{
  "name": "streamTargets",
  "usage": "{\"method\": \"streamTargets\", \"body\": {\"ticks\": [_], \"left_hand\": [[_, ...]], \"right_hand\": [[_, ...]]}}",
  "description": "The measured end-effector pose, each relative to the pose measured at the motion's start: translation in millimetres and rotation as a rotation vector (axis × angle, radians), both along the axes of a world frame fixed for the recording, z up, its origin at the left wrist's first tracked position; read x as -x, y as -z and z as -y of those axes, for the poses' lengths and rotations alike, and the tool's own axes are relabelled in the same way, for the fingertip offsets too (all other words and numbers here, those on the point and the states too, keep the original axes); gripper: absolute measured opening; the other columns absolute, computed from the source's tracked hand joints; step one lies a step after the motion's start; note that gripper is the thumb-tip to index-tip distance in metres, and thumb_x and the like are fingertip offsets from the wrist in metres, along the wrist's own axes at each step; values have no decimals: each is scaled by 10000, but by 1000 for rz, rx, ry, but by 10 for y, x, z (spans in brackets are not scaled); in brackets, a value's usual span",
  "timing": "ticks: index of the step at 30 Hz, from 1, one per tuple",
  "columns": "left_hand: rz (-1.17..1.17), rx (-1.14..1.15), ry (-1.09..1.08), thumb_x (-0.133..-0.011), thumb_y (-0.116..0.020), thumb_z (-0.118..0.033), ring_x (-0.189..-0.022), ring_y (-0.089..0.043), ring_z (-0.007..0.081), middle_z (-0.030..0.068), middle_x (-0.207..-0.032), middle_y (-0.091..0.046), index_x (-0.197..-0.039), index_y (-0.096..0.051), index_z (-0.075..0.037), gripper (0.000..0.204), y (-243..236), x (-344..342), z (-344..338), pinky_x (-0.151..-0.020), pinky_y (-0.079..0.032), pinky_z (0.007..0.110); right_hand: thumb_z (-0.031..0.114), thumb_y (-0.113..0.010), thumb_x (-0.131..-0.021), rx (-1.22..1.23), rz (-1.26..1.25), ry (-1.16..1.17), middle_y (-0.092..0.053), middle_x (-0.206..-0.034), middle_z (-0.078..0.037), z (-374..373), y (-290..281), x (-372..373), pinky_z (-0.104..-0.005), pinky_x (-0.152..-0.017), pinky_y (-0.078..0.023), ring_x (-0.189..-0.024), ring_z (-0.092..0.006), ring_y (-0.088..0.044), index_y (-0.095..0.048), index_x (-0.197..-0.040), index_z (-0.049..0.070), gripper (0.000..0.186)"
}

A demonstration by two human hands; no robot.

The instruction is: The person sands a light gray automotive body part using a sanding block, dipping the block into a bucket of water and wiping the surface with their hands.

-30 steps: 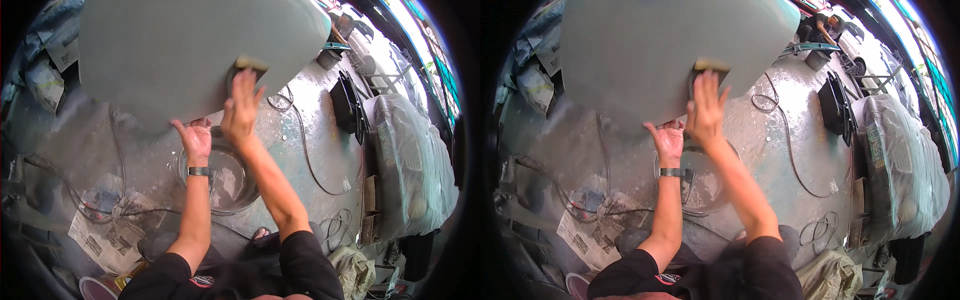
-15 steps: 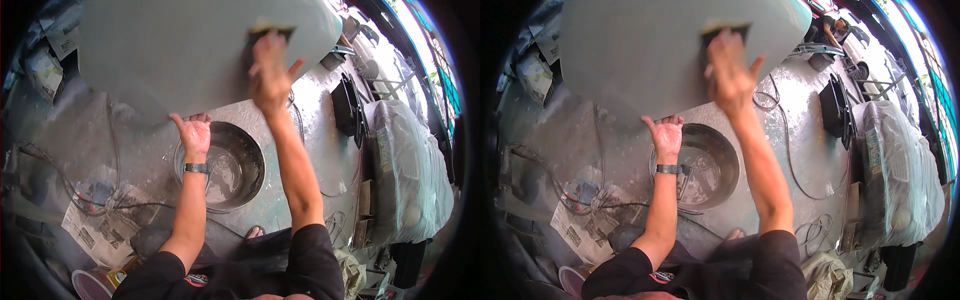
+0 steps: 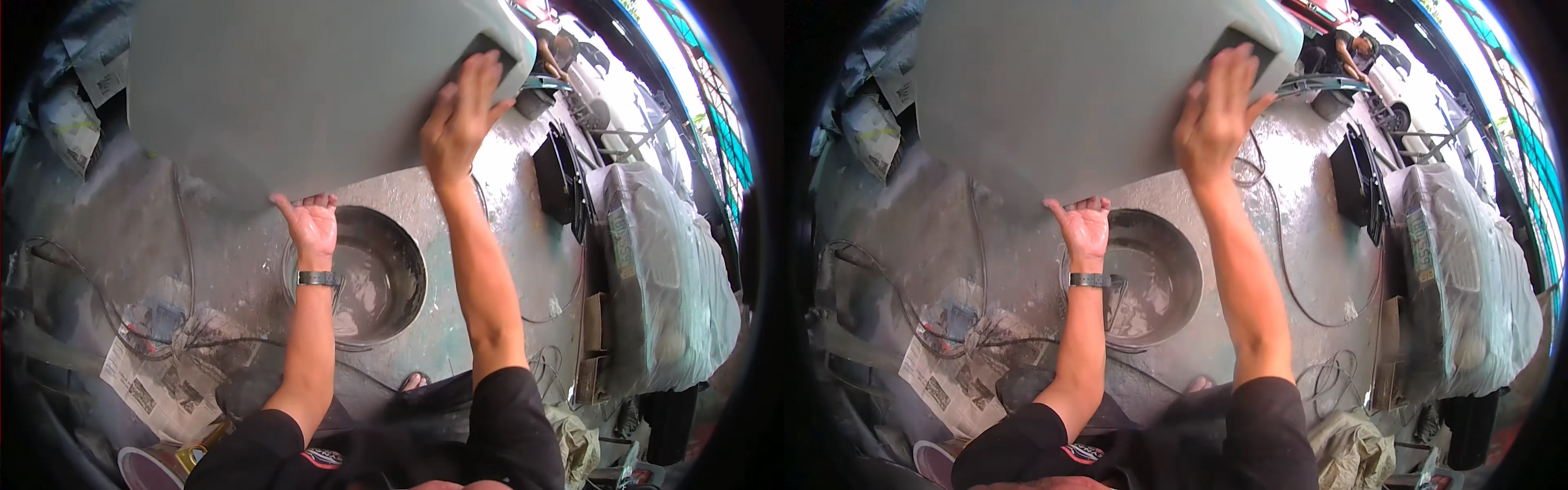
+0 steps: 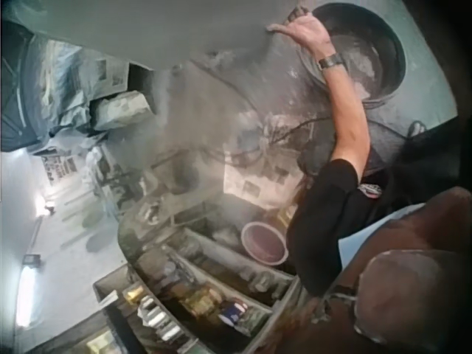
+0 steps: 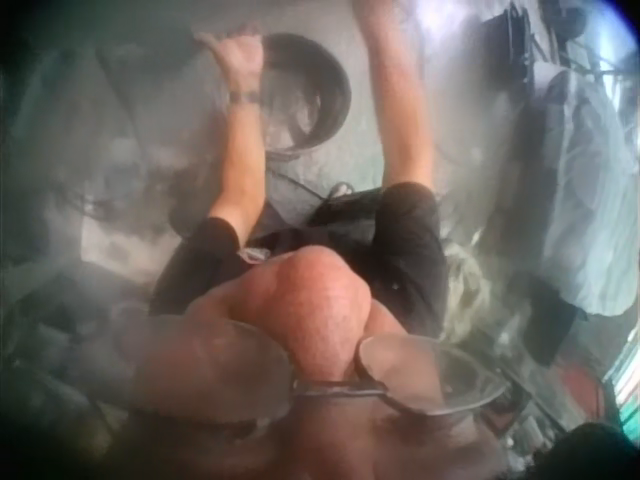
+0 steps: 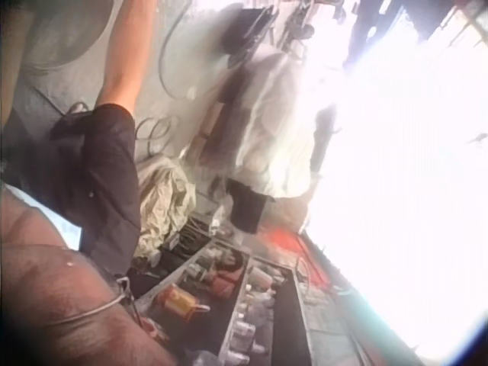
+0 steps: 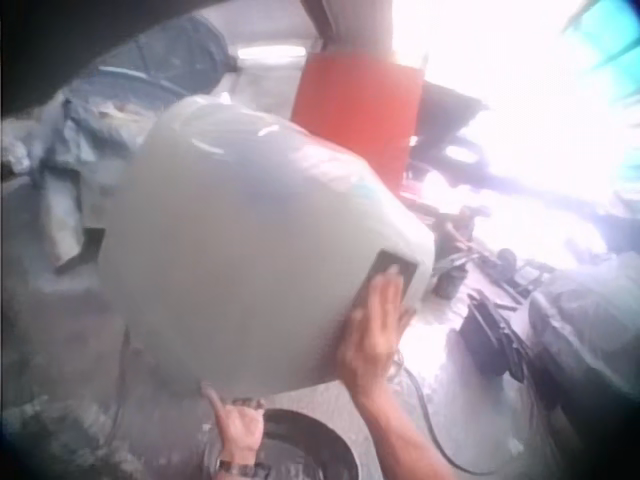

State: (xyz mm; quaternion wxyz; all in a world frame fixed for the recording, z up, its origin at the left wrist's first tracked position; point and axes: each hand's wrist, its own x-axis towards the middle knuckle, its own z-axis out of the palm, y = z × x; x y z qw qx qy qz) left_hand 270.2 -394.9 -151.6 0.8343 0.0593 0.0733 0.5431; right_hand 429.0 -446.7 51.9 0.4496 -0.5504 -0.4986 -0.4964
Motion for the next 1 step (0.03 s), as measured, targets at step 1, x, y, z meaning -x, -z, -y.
{"method": "streamTargets", "body": {"ticks": [1], "left_hand": [[16, -11, 2, -897, -475, -757, -1178, -495, 195, 9, -1314, -542, -1375, -475, -179, 750, -83, -48, 6, -919, -400, 397]], "right_hand": [[188, -531, -1003, 161, 90, 24, -425, -1534, -213, -46, 317, -181, -583, -1198, 14, -1470, -352, -330, -445, -1477, 32, 507]]}}
